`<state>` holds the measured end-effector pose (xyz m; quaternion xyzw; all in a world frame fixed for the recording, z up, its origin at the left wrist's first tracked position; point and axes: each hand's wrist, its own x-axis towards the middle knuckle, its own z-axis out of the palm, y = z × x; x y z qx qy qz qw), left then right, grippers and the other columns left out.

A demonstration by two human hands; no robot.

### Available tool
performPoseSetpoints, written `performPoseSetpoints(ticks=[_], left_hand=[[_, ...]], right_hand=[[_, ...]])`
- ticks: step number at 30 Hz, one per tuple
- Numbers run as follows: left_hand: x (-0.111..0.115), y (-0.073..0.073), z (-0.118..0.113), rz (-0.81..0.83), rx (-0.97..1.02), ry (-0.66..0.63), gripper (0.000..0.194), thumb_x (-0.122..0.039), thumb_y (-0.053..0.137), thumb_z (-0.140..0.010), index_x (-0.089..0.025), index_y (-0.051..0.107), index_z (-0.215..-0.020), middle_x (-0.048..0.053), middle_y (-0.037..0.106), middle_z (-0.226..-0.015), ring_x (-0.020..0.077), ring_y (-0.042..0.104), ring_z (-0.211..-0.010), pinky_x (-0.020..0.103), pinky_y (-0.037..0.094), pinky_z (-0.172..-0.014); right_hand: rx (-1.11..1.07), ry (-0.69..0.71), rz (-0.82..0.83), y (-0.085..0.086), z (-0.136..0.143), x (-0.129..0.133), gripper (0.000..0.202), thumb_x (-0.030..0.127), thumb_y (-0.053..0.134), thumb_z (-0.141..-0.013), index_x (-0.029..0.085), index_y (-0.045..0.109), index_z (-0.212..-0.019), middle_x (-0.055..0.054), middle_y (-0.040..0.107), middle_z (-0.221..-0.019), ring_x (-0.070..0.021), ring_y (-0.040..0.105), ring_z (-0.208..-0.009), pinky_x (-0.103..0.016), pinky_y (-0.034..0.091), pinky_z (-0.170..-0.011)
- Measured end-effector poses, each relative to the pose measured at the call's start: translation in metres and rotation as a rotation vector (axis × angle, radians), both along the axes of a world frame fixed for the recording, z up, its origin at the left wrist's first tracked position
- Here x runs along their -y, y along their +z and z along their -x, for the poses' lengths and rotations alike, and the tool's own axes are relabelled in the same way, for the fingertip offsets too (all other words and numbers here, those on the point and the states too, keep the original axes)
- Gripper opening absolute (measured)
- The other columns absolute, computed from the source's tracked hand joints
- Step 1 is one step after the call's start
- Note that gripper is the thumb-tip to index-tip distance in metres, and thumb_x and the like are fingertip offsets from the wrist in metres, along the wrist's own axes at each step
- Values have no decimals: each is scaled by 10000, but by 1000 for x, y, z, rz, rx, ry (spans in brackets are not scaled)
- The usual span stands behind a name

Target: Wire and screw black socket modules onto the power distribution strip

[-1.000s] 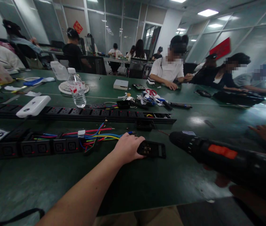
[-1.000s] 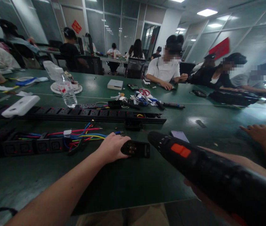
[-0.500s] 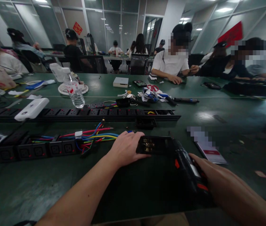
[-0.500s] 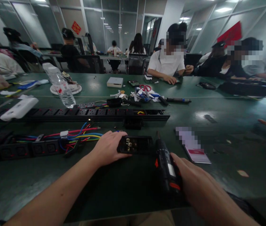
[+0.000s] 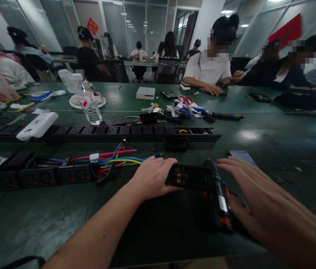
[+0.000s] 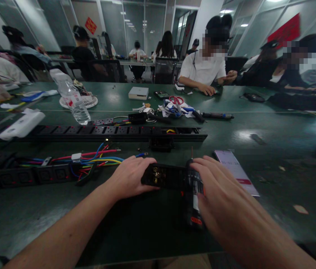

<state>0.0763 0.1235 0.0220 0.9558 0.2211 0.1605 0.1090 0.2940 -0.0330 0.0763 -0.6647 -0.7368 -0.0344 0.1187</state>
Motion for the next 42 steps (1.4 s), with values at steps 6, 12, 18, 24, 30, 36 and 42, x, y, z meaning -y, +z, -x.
performPoseSetpoints(ticks=[6,12,18,24,30,36,42], left_hand=[[0,-4,4,-15,-22,-49,733,-593,688,-752,-164,381,-1260,131,651,-1126,283,627,-1044,384,432,-851],[-1,-6,6,12,40,-23,625,-441,694,-804,-170,344,-1245,125,660,-1135,261,636,-1053,369,433,-849],[1,-1,5,-5,-10,4,317,-241,540,-897,-183,385,-1167,86,678,-1057,235,650,-984,359,435,-806],[4,11,15,26,18,4,328,-254,542,-844,-189,463,-1156,76,675,-1030,246,622,-968,380,410,-835],[-3,14,22,35,-57,-48,153,-334,484,-942,-229,595,-951,19,677,-940,212,619,-920,355,386,-780],[-7,7,18,154,-40,0,125,-327,508,-948,-234,592,-950,-3,688,-950,197,626,-915,327,391,-772],[-8,12,19,209,31,38,138,-343,511,-952,-243,605,-964,-15,693,-937,188,623,-861,316,397,-749]], right_hand=[[-24,69,242,-3,66,-61,827,423,783,-720,101,392,-1374,-181,531,-1278,-358,526,-1144,-527,442,-987],[-140,71,301,-10,59,-72,608,316,736,-778,221,429,-1294,-45,621,-1130,-253,609,-1013,-354,481,-850],[-196,81,308,-2,56,-66,433,237,699,-773,211,507,-1161,-11,623,-1037,-214,598,-952,-314,436,-797],[-237,126,310,-2,47,-65,453,222,692,-779,232,466,-1171,12,607,-1057,-166,588,-966,-272,420,-807],[-155,90,313,-9,49,-60,418,253,689,-769,226,489,-1134,-8,609,-967,-234,598,-900,-336,400,-749],[-154,70,306,-11,55,-60,382,239,682,-780,198,456,-1085,-8,594,-905,-210,596,-843,-298,384,-692],[-144,26,271,-8,56,-61,396,254,674,-799,210,410,-1090,9,585,-916,-187,586,-837,-288,381,-686]])
